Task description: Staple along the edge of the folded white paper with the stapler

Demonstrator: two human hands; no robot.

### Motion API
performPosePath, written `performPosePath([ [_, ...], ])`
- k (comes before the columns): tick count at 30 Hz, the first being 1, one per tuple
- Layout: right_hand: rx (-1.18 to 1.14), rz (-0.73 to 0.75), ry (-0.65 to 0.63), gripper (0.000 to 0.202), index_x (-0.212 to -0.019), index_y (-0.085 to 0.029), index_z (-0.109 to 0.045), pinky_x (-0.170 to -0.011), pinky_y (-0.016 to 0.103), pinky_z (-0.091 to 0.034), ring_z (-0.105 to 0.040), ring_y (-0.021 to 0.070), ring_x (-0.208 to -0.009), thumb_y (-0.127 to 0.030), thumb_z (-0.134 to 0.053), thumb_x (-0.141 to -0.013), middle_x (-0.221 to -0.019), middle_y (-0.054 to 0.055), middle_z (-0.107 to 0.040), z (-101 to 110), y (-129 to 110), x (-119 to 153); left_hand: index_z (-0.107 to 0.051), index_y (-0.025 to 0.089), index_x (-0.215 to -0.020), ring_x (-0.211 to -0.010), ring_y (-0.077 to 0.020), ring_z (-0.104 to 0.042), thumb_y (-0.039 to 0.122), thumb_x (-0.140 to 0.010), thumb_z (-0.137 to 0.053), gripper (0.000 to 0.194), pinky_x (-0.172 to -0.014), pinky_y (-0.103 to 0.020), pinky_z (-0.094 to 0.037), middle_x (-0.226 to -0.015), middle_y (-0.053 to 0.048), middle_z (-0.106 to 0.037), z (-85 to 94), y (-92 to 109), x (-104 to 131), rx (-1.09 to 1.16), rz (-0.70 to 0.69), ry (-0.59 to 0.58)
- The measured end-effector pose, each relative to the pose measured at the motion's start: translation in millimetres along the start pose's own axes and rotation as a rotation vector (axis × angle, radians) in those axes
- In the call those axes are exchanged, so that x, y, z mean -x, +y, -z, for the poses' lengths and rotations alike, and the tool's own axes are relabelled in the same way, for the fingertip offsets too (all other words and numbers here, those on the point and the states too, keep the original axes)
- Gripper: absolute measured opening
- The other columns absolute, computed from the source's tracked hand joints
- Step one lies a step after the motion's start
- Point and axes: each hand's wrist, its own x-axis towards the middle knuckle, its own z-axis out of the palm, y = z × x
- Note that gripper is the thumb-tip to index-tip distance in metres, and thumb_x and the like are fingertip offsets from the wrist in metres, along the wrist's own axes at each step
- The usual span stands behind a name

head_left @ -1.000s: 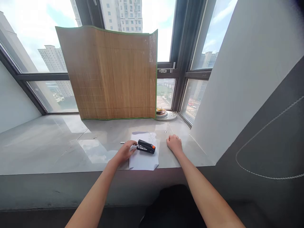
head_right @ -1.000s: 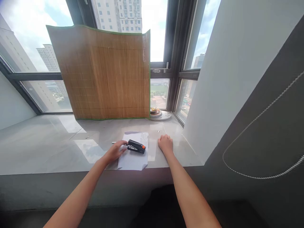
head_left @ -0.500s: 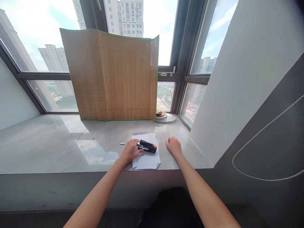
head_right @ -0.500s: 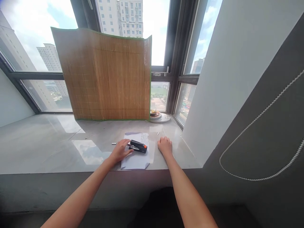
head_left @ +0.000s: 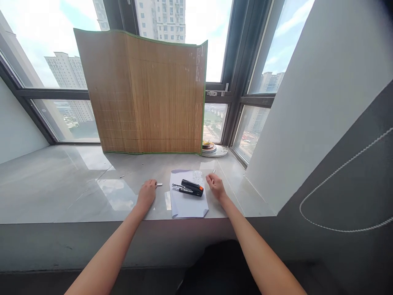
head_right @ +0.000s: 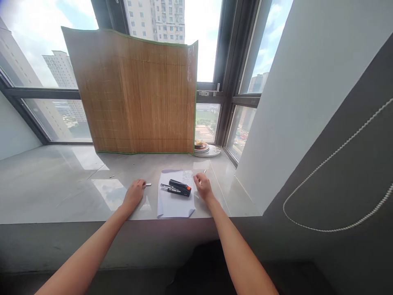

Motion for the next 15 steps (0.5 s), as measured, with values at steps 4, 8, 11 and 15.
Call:
performPosePath([
  [4, -0.155, 0.193, -0.130, 0.024, -0.114, -0.025, -0.065, -0.095, 0.037, -0.051, -0.062, 0.0242, -0.107, -0.041, -0.067, -0.096, -0.114, 0.005, -0.069, -28, -28, 9, -0.069, 0.021, -0.108, -0.110, -0.0313, -0.064, 0.015, -0.099, -0.050, 0.022, -0.092, -0.040, -0.048, -0.116, -0.013, -0.072, 4.3, 3, -3, -0.024, -0.054, -0.040],
  [8, -0.134, 0.218, -0.219, 0.042, -0.129, -0.026, -0.065, -0.102, 0.041, -0.050, -0.065, 0.0259, -0.113, -0.025, -0.075, -0.088, -0.122, 0.006, -0.072, -38, -31, 15, -0.065, 0.020, -0.095, -0.098, -0.0289, -0.065, 0.014, -0.099, -0.049, 0.019, -0.087, -0.038, -0.048, -0.101, -0.011, -0.071, 9.2, 6, -3, 0.001, -0.050, -0.019],
  [11, -0.165, 0.193, -0.207, 0.042, -0.127, -0.027, -0.067, -0.103, 0.042, -0.051, -0.067, 0.0267, -0.114, -0.020, -0.075, -0.087, -0.124, 0.006, -0.073, -36, -26, 16, -0.061, 0.020, -0.092, -0.092, -0.0255, -0.065, 0.013, -0.100, -0.044, 0.020, -0.085, -0.036, -0.049, -0.097, -0.010, -0.069, 10.0, 15, -1, 0.111, -0.103, 0.042],
  [15, -0.184, 0.135, -0.187, 0.040, -0.123, -0.027, -0.070, -0.102, 0.043, -0.053, -0.070, 0.0276, -0.112, -0.020, -0.077, -0.084, -0.121, 0.005, -0.075, -32, -25, 15, -0.060, 0.020, -0.100, -0.085, -0.0197, -0.064, 0.019, -0.103, -0.041, 0.019, -0.082, -0.032, -0.051, -0.091, -0.005, -0.067, 5.2, 43, 2, 0.386, -0.159, 0.104],
])
